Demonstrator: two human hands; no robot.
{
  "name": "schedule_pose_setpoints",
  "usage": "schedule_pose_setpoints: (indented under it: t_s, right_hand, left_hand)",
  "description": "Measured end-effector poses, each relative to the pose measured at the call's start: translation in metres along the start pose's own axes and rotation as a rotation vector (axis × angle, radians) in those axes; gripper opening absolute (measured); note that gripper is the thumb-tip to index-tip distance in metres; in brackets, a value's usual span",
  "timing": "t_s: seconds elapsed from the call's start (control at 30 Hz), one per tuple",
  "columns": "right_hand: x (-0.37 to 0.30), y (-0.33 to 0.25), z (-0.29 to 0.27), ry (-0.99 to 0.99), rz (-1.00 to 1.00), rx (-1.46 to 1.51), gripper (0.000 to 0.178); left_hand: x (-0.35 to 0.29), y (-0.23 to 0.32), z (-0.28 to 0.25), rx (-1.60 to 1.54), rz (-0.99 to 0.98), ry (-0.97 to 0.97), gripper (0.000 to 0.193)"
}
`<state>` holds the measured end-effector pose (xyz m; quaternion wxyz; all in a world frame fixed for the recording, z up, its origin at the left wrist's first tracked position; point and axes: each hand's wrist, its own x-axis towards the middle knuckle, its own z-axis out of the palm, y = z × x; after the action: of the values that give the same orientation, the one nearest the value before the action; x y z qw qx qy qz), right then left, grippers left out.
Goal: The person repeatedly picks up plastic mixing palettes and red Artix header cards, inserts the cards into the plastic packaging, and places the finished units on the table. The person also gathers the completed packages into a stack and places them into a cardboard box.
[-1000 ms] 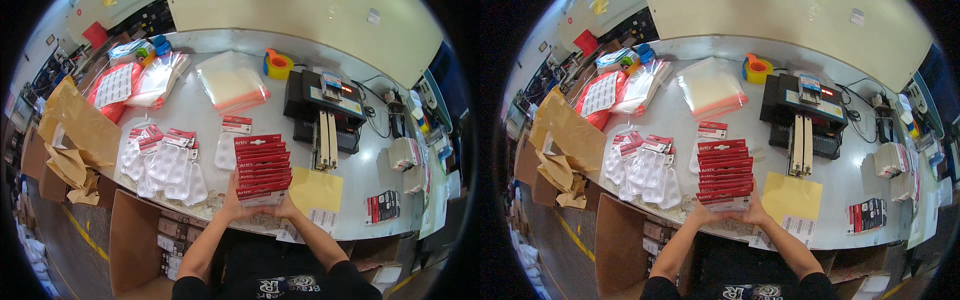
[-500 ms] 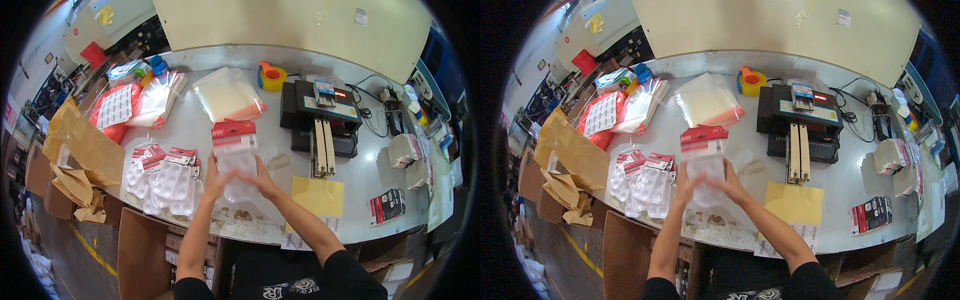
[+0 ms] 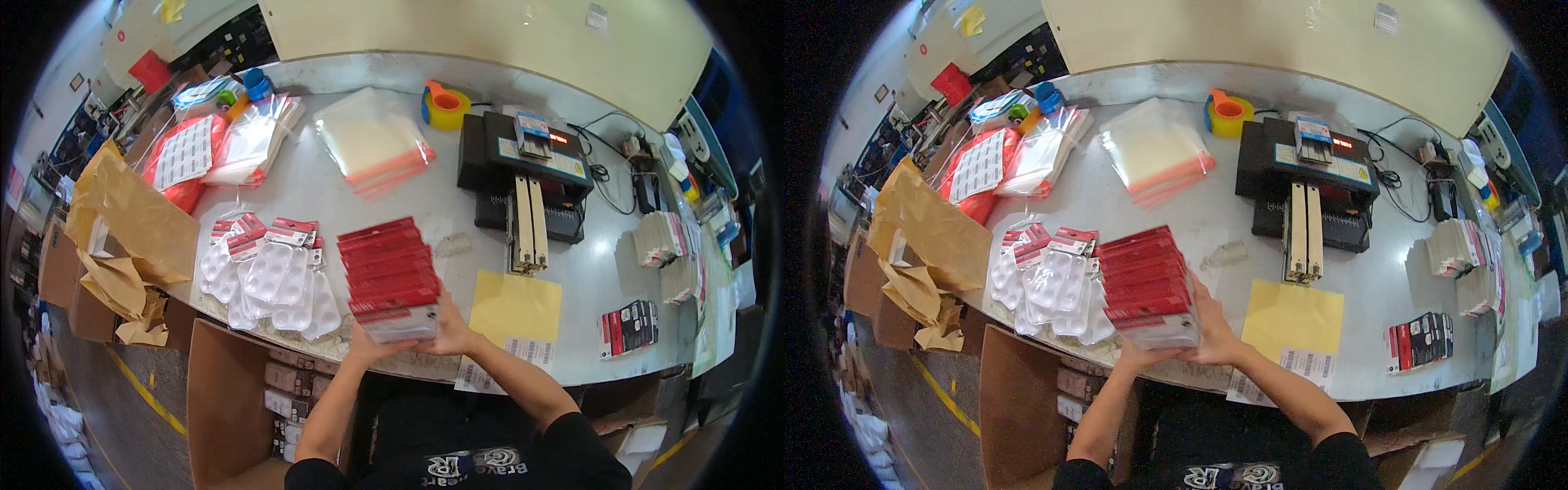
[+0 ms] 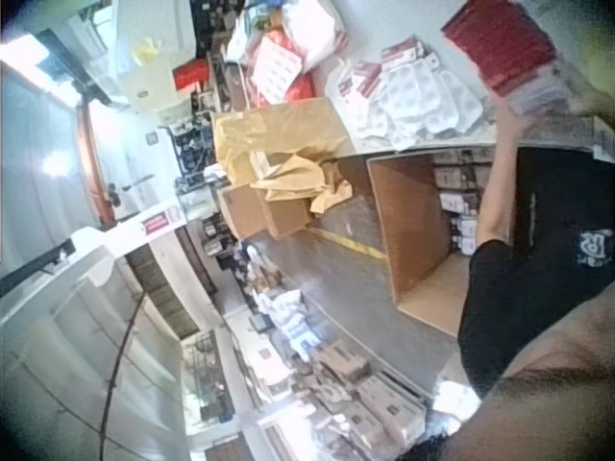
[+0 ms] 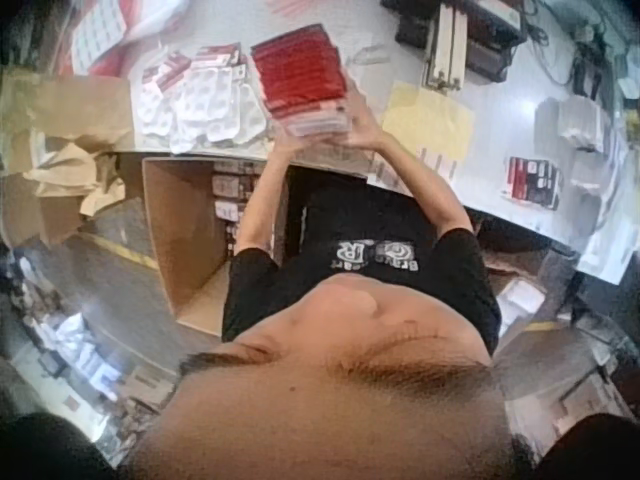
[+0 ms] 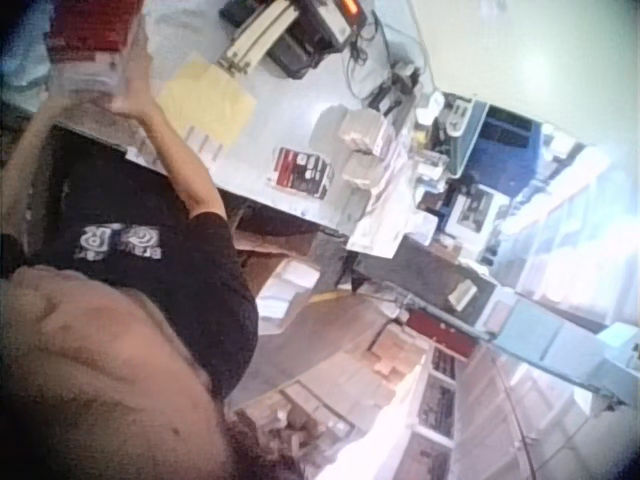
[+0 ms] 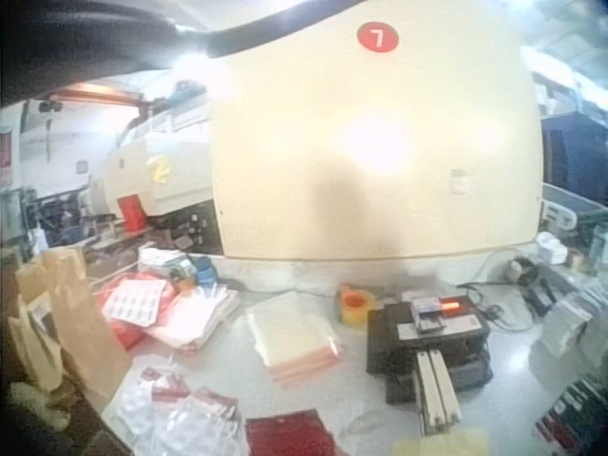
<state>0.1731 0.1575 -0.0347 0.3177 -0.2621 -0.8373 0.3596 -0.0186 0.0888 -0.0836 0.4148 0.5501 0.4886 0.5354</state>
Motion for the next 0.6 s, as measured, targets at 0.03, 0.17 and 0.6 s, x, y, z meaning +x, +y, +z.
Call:
schedule_pose_setpoints:
  t_s: [0.03,0.17,0.6]
  right_hand:
    - [-0.002,-0.016,-0.002,0.031,0.083,0.077,0.120]
    - [-0.018,-0.066,-0.029,-0.060,0.147,0.222,0.087]
    - [-0.059,-0.121,-0.045,0.239,0.265,0.268,0.030]
  left_hand:
    - [-0.008,0.003,-0.001,-0.207,-0.140,0.004,0.096]
    - [-0.042,0.016,0.017,-1.124,-0.329,0.059,0.082]
    - [-0.083,0.085,0.063,-1.110,-0.279,0.148,0.048]
